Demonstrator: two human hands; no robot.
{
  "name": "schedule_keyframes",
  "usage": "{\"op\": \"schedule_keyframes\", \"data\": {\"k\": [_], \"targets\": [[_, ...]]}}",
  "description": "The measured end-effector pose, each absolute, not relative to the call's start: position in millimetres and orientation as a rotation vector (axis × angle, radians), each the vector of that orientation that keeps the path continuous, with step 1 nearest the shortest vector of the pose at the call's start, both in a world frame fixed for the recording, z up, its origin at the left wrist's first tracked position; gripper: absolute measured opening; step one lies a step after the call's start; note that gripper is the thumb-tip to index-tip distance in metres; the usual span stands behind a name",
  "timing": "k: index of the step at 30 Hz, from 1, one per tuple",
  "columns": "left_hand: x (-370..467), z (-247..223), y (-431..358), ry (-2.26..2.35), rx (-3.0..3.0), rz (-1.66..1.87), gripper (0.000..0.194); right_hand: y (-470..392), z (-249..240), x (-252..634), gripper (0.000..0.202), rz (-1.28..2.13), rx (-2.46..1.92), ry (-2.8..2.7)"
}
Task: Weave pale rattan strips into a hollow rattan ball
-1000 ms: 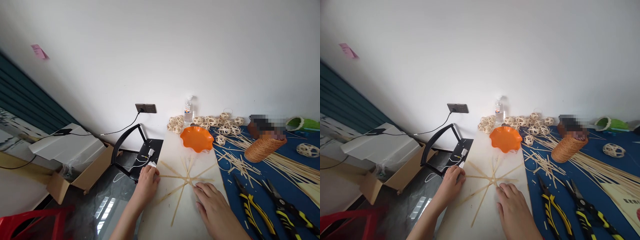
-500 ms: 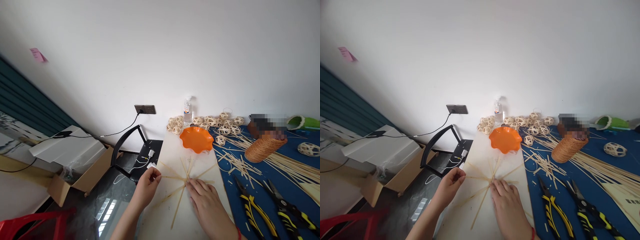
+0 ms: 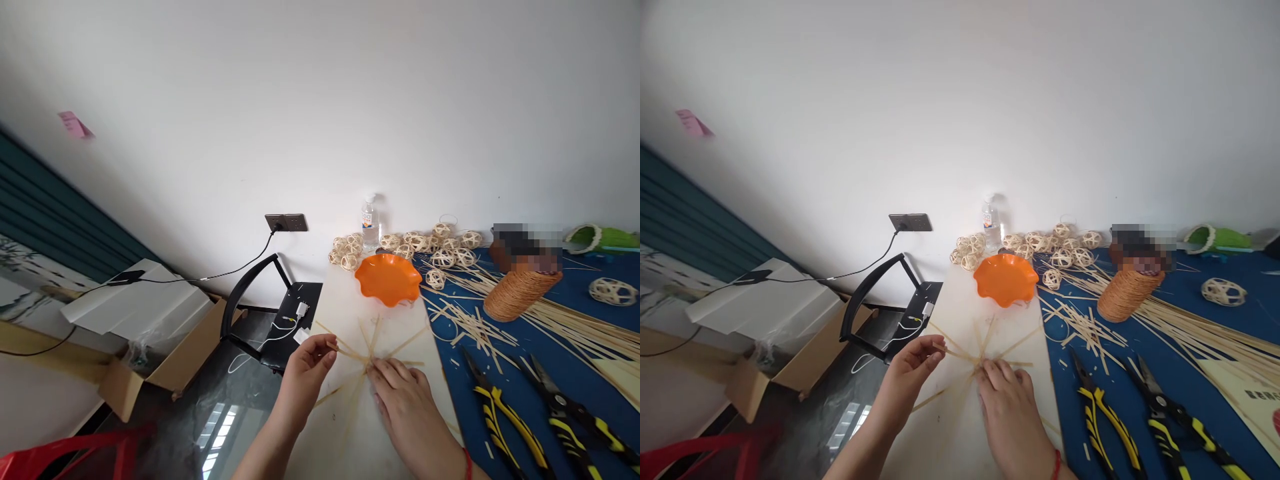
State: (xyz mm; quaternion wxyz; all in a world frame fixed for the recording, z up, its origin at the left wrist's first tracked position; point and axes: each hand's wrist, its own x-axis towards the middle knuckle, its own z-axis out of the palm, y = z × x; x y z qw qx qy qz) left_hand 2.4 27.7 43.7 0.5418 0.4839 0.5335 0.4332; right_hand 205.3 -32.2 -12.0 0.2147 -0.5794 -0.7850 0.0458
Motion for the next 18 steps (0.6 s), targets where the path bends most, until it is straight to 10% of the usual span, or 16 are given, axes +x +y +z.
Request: {"op": "schedule_keyframes", "data": {"k": [18], "targets": [[15.4,70.0,49.8,1.303,1.497,0.547,0.030,-32.0,0.5,204.3,0.041,0.299,-1.618,-2.182]]}}
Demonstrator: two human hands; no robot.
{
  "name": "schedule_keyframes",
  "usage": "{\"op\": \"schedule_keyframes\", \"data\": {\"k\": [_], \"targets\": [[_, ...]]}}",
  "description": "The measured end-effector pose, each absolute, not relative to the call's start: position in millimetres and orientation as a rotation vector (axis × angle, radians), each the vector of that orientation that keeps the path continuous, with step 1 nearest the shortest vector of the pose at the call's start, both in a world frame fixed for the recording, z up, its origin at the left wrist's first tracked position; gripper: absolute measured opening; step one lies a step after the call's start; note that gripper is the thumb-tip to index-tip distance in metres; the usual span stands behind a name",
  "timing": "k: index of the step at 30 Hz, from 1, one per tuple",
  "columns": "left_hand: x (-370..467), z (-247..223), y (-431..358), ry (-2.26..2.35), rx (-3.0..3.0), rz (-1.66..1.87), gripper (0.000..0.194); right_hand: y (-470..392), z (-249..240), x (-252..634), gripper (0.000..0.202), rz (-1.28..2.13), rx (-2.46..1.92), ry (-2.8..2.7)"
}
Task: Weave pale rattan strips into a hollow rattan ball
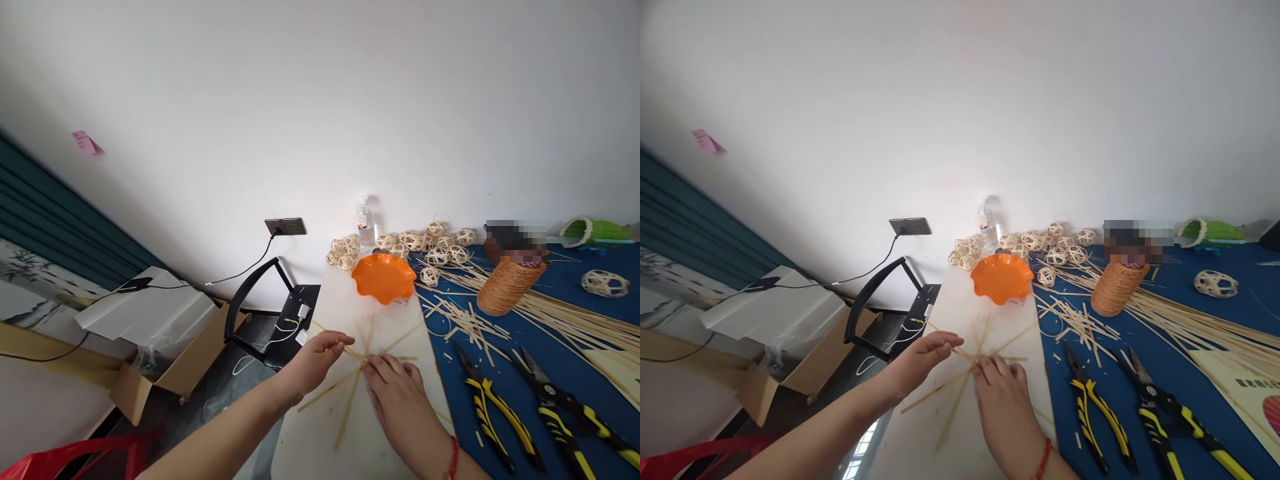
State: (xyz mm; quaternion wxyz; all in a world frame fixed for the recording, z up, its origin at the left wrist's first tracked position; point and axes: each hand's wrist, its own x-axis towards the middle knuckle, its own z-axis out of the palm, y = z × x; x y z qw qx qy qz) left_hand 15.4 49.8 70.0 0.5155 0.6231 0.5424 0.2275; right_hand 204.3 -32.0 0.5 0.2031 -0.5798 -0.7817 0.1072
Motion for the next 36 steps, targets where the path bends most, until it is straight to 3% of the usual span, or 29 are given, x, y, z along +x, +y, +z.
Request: {"op": "schedule_keyframes", "data": {"k": [7,24,36], "targets": [[32.0,68.6,68.2,1.396,1.472,0.541,0.022,-31.7,2.9,204.3,0.043,0.306,-1.622,-2.211],[58.1,47.3,88.1,1.297,0.893,0.702,0.048,-30.6,0.3,203.8,0.041,0.306,-1.620,-2.191],[52.5,45.9,82.2,1.167,1.308,0.667,0.024,-31.1,0.1,204.1,0.039,0.340,-1.605,-2.155]]}}
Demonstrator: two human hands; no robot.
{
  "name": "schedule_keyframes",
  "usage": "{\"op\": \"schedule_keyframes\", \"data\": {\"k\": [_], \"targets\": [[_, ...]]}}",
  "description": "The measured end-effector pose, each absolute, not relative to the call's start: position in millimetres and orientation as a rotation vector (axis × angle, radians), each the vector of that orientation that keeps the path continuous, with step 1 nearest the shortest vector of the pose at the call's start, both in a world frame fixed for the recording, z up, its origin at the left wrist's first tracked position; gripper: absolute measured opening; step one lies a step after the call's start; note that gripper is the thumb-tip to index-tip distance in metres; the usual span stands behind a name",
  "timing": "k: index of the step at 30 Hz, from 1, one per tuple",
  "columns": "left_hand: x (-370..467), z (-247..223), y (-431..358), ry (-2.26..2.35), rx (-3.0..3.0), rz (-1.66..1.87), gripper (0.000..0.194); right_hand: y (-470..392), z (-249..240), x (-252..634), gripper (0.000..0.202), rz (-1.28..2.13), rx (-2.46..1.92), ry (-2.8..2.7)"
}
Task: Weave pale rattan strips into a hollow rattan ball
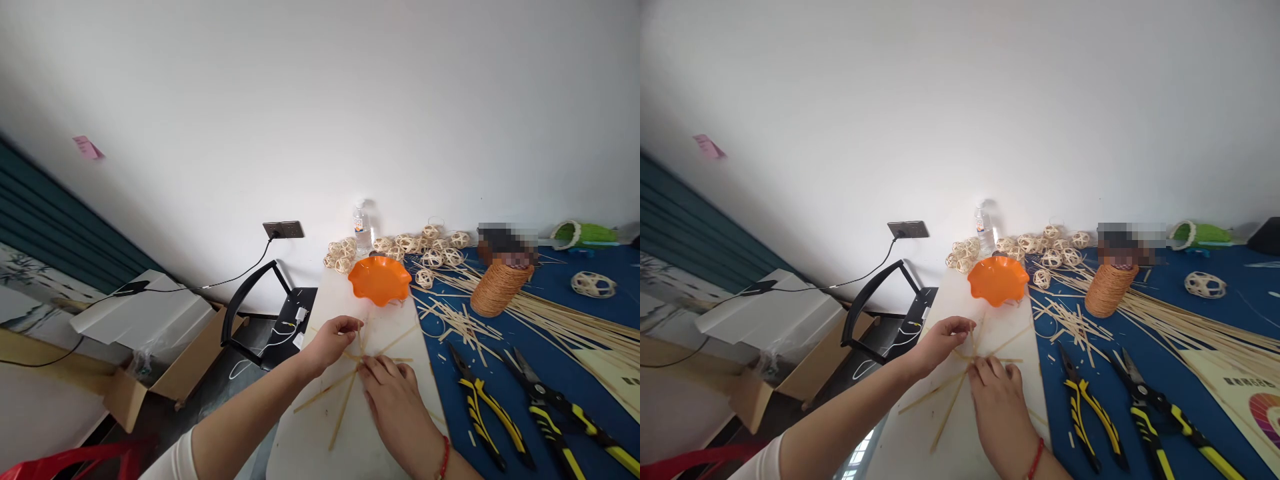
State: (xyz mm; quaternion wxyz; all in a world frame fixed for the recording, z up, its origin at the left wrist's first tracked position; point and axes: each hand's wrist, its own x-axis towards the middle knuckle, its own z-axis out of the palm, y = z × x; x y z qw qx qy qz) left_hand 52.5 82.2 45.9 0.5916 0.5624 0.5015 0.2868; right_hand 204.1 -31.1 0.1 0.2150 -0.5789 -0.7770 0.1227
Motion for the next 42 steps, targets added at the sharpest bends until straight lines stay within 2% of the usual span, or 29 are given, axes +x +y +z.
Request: {"op": "schedule_keyframes", "data": {"k": [14,20,29,38,42], "targets": [[43.3,40.1,73.0,0.860,1.580,0.596,0.017,-31.8,-0.9,205.0,0.039,0.402,-1.602,-2.115],[45.2,31.4,75.3,0.877,1.645,0.600,0.015,-31.0,10.3,213.4,0.041,0.458,-1.544,-2.076],[39.8,23.3,79.5,0.849,1.666,0.595,0.030,7.3,26.4,275.7,0.030,0.198,-1.957,-2.070],[28.7,26.8,81.6,0.870,1.692,0.590,0.032,48.5,31.4,282.5,0.031,0.207,-1.891,-2.334],[27.0,27.1,78.7,0.883,1.699,0.592,0.037,54.5,25.7,283.5,0.026,0.234,-1.918,-2.379]]}}
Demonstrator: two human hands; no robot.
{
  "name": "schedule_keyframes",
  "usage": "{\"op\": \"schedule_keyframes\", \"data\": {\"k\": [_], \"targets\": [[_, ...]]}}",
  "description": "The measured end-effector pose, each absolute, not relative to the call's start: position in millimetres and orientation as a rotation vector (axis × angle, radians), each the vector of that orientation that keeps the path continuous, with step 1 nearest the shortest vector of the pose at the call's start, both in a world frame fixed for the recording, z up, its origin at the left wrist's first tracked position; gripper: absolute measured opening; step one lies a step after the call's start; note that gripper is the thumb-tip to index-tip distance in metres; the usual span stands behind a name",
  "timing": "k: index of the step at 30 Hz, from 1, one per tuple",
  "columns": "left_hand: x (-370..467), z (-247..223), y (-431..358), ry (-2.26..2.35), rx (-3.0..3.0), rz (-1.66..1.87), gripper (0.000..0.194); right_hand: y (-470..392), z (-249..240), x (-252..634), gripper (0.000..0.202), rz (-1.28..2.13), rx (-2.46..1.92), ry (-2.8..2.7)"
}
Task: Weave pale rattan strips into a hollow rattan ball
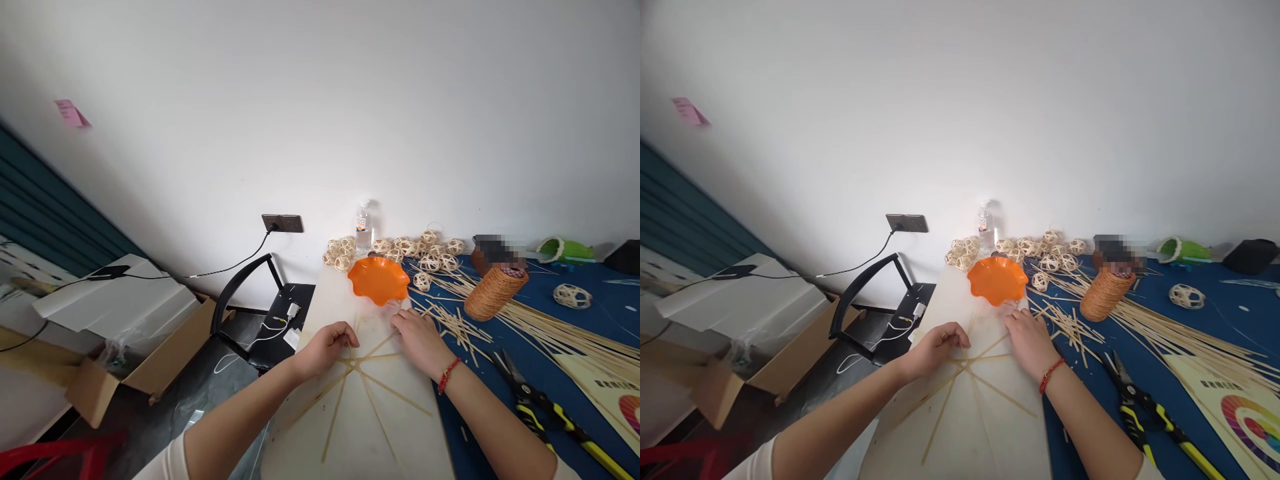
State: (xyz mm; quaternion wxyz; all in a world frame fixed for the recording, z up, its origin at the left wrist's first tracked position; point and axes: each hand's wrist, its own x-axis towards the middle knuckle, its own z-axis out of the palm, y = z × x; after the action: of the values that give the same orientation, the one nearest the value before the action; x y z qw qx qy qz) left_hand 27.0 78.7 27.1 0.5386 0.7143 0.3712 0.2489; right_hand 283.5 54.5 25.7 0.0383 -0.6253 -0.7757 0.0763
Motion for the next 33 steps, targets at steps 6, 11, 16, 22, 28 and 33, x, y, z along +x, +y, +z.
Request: {"op": "schedule_keyframes", "data": {"k": [6,11,16,22,28,33], "targets": [[26.8,25.5,75.6,0.891,1.722,0.586,0.040,56.1,20.6,285.5,0.019,0.274,-1.973,-2.398],[25.8,22.9,75.6,0.902,1.750,0.571,0.040,54.4,25.7,283.1,0.024,0.237,-1.966,-2.420],[25.5,24.7,73.1,0.925,1.785,0.565,0.039,50.9,32.5,283.9,0.018,0.222,-1.883,-2.455],[27.7,29.9,69.8,0.945,1.820,0.554,0.038,52.9,27.7,288.7,0.018,0.251,-1.864,-2.438],[30.0,31.8,69.9,0.955,1.857,0.542,0.034,58.1,23.2,292.9,0.019,0.290,-1.850,-2.452],[30.6,33.5,69.1,0.978,1.884,0.525,0.030,57.9,25.3,291.5,0.021,0.263,-1.839,-2.489]]}}
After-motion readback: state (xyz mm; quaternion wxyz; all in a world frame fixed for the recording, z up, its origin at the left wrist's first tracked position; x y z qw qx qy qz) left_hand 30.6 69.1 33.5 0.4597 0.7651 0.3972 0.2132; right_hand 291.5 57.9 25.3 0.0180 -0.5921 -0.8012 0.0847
